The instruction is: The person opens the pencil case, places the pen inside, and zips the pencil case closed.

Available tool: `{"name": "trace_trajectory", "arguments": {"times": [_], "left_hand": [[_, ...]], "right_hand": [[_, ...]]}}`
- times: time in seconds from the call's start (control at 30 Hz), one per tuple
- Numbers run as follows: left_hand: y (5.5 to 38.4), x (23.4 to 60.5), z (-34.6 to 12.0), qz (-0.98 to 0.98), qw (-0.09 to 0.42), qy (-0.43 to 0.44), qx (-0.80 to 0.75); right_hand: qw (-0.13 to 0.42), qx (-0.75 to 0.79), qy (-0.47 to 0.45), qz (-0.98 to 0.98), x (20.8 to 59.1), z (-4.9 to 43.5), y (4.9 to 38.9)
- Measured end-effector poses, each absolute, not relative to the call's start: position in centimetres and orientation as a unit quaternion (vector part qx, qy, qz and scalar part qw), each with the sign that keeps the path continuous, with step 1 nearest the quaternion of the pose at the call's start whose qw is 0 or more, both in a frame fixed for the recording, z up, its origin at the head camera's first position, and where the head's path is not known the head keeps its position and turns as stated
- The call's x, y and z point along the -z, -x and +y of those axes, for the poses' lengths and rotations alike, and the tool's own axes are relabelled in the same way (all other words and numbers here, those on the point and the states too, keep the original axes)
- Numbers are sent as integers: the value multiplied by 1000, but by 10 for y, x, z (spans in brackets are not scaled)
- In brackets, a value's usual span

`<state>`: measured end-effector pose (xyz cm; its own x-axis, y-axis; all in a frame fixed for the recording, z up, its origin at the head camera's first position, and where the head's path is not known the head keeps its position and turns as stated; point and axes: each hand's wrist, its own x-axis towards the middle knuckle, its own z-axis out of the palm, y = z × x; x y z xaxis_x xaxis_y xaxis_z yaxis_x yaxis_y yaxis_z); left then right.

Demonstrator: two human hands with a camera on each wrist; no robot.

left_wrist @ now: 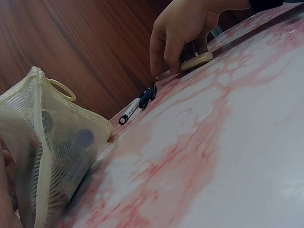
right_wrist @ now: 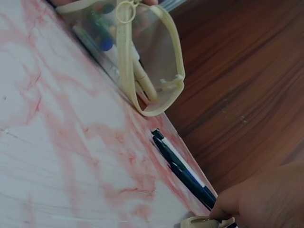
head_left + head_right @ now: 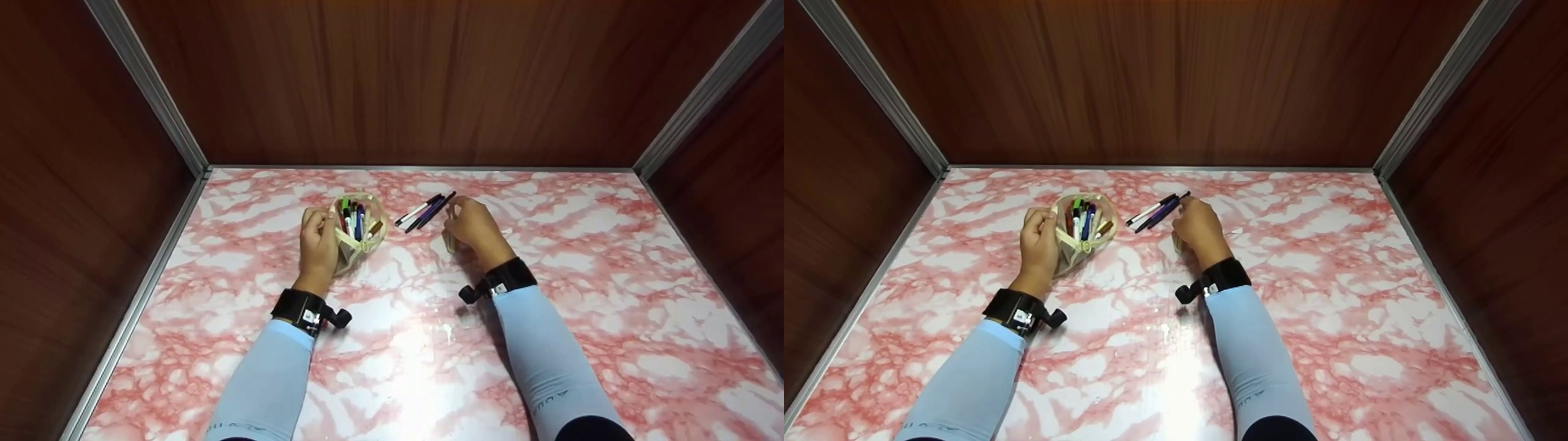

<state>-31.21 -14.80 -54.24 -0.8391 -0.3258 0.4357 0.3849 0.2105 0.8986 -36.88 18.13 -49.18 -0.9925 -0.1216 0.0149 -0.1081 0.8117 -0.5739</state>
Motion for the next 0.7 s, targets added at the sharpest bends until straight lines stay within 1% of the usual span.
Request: {"name": "trace_trajectory", "arguments": {"times": [0.27, 0.43, 0.7], "left_hand": [[311, 540, -148, -721, 289, 23, 629], [311, 540, -147, -712, 295, 21, 636], [311, 541, -147, -711, 279, 25, 645]], "right_hand": [[-2, 372, 44, 927, 488, 179, 371], [-3, 459, 43, 888, 486, 174, 373], [-5, 573, 40, 818, 481, 161, 371]]}}
